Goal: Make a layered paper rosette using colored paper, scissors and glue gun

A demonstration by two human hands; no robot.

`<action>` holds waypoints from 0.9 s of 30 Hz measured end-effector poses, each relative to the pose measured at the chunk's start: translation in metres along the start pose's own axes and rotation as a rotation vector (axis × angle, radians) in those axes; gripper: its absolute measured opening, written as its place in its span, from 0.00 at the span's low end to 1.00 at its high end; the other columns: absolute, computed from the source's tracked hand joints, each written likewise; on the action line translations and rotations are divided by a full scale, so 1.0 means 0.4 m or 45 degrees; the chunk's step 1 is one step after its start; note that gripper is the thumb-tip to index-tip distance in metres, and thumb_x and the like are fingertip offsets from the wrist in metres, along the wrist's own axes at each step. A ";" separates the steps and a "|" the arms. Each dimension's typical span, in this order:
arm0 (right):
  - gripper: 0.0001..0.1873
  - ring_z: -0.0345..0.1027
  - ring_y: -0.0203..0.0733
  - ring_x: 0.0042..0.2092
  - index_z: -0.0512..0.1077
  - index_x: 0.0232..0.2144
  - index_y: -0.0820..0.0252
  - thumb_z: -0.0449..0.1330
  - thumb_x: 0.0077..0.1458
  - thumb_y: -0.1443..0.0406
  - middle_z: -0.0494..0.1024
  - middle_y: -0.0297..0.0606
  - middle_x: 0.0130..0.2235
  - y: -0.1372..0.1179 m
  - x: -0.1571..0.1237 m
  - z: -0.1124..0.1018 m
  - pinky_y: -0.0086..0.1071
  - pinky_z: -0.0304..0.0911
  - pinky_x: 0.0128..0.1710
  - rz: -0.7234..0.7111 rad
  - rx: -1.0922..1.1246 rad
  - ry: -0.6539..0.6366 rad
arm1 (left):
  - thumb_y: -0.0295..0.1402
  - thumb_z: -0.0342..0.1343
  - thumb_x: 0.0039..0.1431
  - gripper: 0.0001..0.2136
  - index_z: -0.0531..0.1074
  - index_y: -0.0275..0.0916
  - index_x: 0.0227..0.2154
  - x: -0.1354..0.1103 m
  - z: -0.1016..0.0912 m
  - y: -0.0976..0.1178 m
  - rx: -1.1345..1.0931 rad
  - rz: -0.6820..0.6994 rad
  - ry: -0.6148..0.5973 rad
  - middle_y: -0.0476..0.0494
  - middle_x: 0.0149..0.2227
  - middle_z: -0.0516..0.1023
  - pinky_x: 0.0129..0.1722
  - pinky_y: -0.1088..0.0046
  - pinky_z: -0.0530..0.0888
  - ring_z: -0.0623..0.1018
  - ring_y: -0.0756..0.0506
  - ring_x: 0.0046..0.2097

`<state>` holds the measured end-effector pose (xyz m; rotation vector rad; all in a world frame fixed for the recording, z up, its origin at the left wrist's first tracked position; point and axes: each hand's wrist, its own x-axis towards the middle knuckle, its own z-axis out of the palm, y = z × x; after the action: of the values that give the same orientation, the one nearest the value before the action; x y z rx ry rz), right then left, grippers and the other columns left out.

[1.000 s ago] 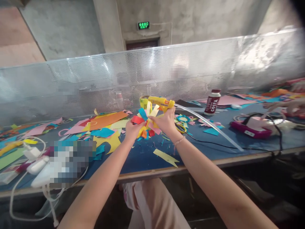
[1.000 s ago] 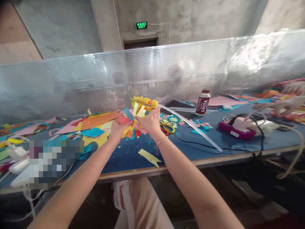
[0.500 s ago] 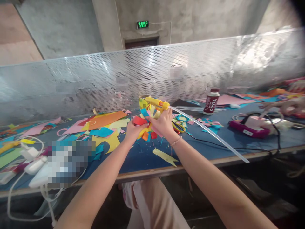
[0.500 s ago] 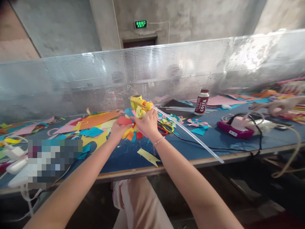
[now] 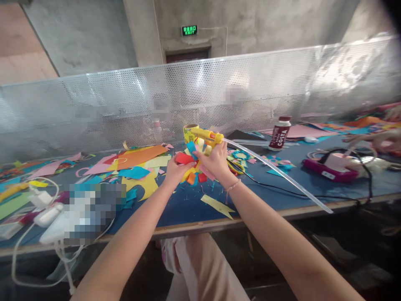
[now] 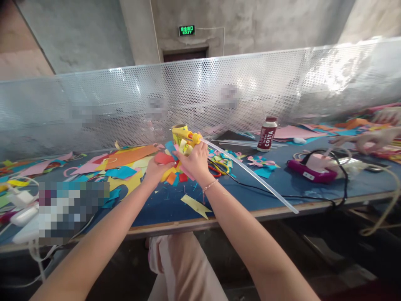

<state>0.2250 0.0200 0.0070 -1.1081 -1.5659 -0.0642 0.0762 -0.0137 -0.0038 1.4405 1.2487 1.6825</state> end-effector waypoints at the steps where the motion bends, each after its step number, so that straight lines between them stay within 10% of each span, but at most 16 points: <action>1: 0.49 0.52 0.63 0.59 0.51 0.60 0.65 0.59 0.45 0.42 0.60 0.57 0.55 0.000 0.000 0.000 0.58 0.53 0.54 -0.003 0.001 -0.004 | 0.35 0.69 0.34 0.17 0.73 0.36 0.29 -0.001 0.000 0.003 -0.026 -0.013 -0.005 0.45 0.28 0.76 0.32 0.71 0.71 0.75 0.47 0.30; 27: 0.48 0.53 0.62 0.57 0.52 0.58 0.65 0.58 0.44 0.42 0.61 0.55 0.52 0.014 0.003 0.006 0.58 0.53 0.54 0.011 0.067 -0.049 | 0.34 0.69 0.34 0.15 0.73 0.37 0.28 -0.002 -0.004 0.003 -0.080 -0.022 -0.053 0.45 0.28 0.77 0.35 0.70 0.72 0.76 0.46 0.32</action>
<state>0.2270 0.0252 0.0042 -1.0800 -1.5879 0.0042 0.0748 -0.0152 -0.0028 1.4164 1.1727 1.6570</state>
